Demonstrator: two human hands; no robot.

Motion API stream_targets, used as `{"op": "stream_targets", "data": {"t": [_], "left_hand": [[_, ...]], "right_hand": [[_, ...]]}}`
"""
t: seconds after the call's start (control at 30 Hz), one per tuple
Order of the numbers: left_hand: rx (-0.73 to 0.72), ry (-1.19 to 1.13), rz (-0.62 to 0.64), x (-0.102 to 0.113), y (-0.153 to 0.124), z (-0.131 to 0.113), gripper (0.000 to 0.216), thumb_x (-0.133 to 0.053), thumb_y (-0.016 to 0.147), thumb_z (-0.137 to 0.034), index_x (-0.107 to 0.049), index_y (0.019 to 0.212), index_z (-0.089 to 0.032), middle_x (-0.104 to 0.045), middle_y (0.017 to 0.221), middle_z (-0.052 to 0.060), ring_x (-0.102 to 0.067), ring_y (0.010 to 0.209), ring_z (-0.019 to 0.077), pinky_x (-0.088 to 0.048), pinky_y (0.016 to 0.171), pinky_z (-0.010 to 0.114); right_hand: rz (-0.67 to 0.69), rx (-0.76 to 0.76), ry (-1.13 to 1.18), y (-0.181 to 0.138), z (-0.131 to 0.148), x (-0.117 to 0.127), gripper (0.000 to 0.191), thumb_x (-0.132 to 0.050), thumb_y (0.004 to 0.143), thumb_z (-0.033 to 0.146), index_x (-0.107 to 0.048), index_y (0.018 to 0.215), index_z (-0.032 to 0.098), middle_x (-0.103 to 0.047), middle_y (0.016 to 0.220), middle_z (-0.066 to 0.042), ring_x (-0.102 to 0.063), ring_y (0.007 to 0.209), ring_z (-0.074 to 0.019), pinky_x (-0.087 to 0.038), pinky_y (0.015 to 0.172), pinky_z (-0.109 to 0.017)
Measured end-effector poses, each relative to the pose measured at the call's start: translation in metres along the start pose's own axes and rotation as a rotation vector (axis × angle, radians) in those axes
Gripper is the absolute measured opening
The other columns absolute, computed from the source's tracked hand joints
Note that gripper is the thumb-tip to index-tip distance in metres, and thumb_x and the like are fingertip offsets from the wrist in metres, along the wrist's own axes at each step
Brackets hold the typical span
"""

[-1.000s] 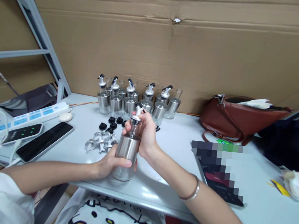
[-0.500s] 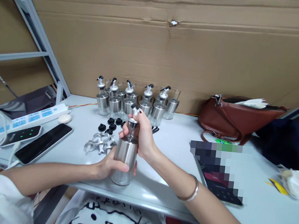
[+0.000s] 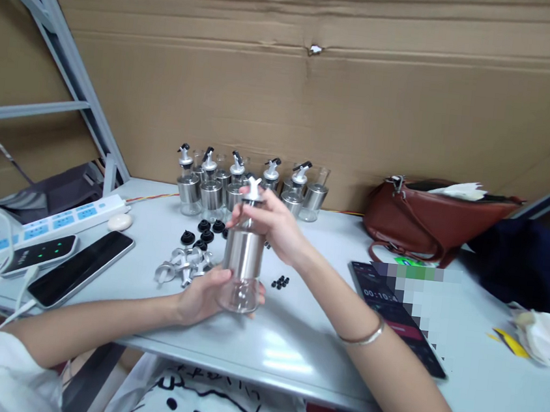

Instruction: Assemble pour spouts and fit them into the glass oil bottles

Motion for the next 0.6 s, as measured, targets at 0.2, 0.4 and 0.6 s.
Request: {"op": "stream_targets", "data": {"t": [0.2, 0.4, 0.6], "left_hand": [[0.183, -0.027, 0.205, -0.004, 0.003, 0.013, 0.051, -0.06, 0.078, -0.052, -0.042, 0.115, -0.021, -0.067, 0.09, 0.007, -0.069, 0.076, 0.0234, -0.045, 0.077, 0.04], [0.26, 0.023, 0.249, -0.007, 0.003, 0.013, 0.047, -0.066, 0.075, -0.041, -0.045, 0.111, -0.018, -0.068, 0.087, 0.007, -0.068, 0.075, 0.0215, -0.042, 0.078, 0.038], [0.28, 0.037, 0.229, -0.006, 0.003, 0.014, 0.046, -0.067, 0.075, -0.039, -0.045, 0.11, -0.019, -0.068, 0.086, 0.006, -0.068, 0.074, 0.0204, -0.042, 0.079, 0.039]], "right_hand": [[-0.351, 0.371, -0.248, -0.013, 0.083, 0.047, 0.034, -0.067, 0.068, 0.023, -0.054, 0.099, 0.023, -0.069, 0.084, -0.001, -0.064, 0.062, -0.0151, -0.05, 0.066, -0.033], [-0.715, 0.524, -0.454, -0.018, 0.1, 0.1, 0.033, -0.07, 0.056, 0.01, -0.056, 0.085, 0.019, -0.065, 0.08, 0.0, -0.063, 0.07, -0.0142, -0.049, 0.077, -0.035], [-0.822, 0.421, -0.741, 0.008, 0.059, 0.146, 0.032, -0.065, 0.059, 0.015, -0.049, 0.087, 0.02, -0.062, 0.081, 0.0, -0.062, 0.078, -0.0166, -0.049, 0.085, -0.037]]}}
Point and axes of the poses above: each hand's wrist, its own y-axis towards the middle knuckle, its own x-axis out of the back of the hand, z = x × y, the point moved 6 cm from there along y, towards the middle knuckle
